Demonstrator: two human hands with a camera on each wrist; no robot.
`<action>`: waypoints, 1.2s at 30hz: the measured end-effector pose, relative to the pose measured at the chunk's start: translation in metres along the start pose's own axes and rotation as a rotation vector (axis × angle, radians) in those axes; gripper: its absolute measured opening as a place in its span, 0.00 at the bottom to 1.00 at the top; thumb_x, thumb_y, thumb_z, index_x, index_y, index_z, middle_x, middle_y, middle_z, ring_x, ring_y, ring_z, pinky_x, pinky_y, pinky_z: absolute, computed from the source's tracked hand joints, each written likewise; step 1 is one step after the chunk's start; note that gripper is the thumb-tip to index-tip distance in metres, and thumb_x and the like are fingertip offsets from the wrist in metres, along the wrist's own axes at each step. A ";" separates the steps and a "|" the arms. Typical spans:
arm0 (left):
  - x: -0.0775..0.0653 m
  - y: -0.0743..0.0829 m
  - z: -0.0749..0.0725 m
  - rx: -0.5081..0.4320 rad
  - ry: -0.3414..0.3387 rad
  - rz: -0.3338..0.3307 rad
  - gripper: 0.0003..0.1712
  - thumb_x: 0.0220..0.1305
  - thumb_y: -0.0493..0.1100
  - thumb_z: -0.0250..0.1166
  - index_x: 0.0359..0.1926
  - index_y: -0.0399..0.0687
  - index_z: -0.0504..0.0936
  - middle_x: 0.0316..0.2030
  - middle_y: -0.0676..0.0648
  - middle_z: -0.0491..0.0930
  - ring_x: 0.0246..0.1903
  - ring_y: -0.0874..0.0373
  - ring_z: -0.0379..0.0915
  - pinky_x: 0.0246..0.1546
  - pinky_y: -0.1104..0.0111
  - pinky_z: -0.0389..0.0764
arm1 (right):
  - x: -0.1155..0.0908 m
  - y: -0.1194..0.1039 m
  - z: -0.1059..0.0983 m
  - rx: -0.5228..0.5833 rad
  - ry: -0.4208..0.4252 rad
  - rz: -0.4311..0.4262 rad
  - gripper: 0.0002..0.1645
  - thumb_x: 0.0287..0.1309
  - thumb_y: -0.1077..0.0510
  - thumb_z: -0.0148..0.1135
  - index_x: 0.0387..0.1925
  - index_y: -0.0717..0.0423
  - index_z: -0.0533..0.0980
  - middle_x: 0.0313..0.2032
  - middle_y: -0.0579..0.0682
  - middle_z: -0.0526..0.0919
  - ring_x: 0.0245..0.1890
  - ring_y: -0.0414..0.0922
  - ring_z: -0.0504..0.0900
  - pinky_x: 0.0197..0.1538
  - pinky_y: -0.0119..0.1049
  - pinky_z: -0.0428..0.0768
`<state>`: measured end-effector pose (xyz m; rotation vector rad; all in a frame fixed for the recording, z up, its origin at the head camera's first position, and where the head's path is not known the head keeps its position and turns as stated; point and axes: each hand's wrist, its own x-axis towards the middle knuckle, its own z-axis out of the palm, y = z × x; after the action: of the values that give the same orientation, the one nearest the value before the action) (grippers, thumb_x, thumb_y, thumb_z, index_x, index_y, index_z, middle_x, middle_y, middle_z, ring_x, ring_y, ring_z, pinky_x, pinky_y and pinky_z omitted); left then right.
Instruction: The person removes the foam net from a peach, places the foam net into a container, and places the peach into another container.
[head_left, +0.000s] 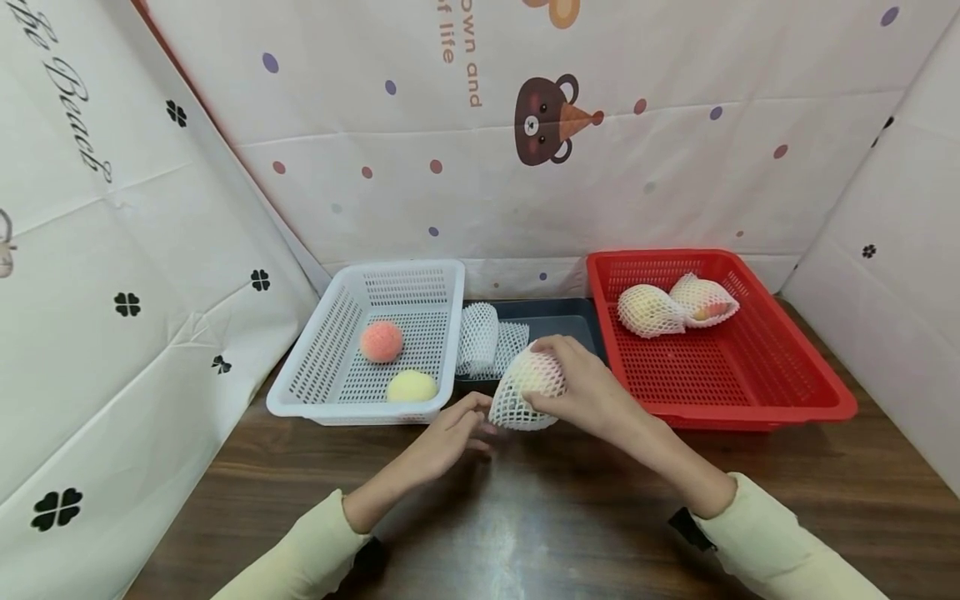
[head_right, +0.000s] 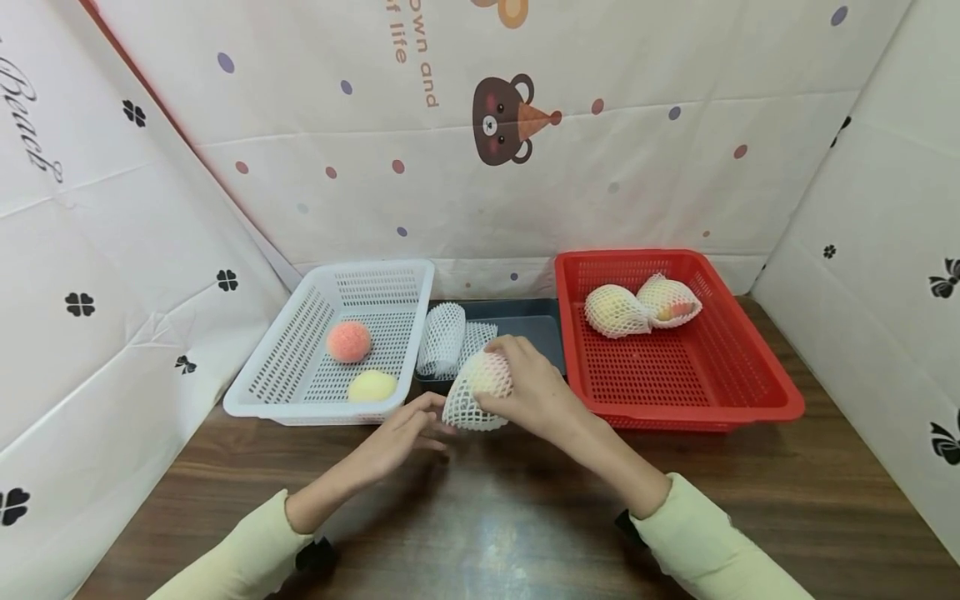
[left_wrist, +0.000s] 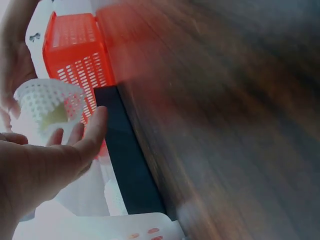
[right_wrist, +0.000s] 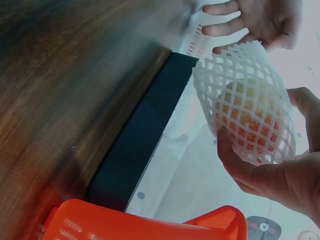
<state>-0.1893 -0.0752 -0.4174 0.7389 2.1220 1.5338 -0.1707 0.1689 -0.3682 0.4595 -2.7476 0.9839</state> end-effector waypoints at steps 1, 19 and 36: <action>0.000 -0.001 0.000 -0.016 -0.002 0.009 0.19 0.79 0.37 0.41 0.60 0.39 0.74 0.56 0.36 0.79 0.55 0.38 0.77 0.52 0.53 0.84 | 0.000 0.000 -0.001 0.009 0.010 0.002 0.41 0.53 0.47 0.77 0.63 0.56 0.70 0.59 0.57 0.76 0.52 0.50 0.78 0.53 0.50 0.83; 0.005 0.008 0.003 -0.210 0.269 0.285 0.29 0.65 0.25 0.62 0.67 0.30 0.72 0.63 0.33 0.75 0.58 0.57 0.77 0.58 0.67 0.80 | -0.001 -0.005 0.001 0.150 0.043 0.071 0.43 0.54 0.39 0.76 0.65 0.51 0.69 0.61 0.52 0.76 0.54 0.48 0.77 0.56 0.49 0.82; 0.011 0.013 0.024 -0.270 0.270 0.260 0.35 0.56 0.22 0.65 0.66 0.32 0.69 0.62 0.37 0.73 0.59 0.53 0.74 0.59 0.66 0.79 | -0.008 -0.017 0.003 0.268 0.068 0.059 0.39 0.55 0.43 0.76 0.64 0.49 0.69 0.60 0.50 0.77 0.53 0.45 0.78 0.54 0.46 0.80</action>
<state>-0.1803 -0.0475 -0.4122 0.7693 1.9985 2.1153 -0.1577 0.1564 -0.3633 0.3779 -2.5928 1.3655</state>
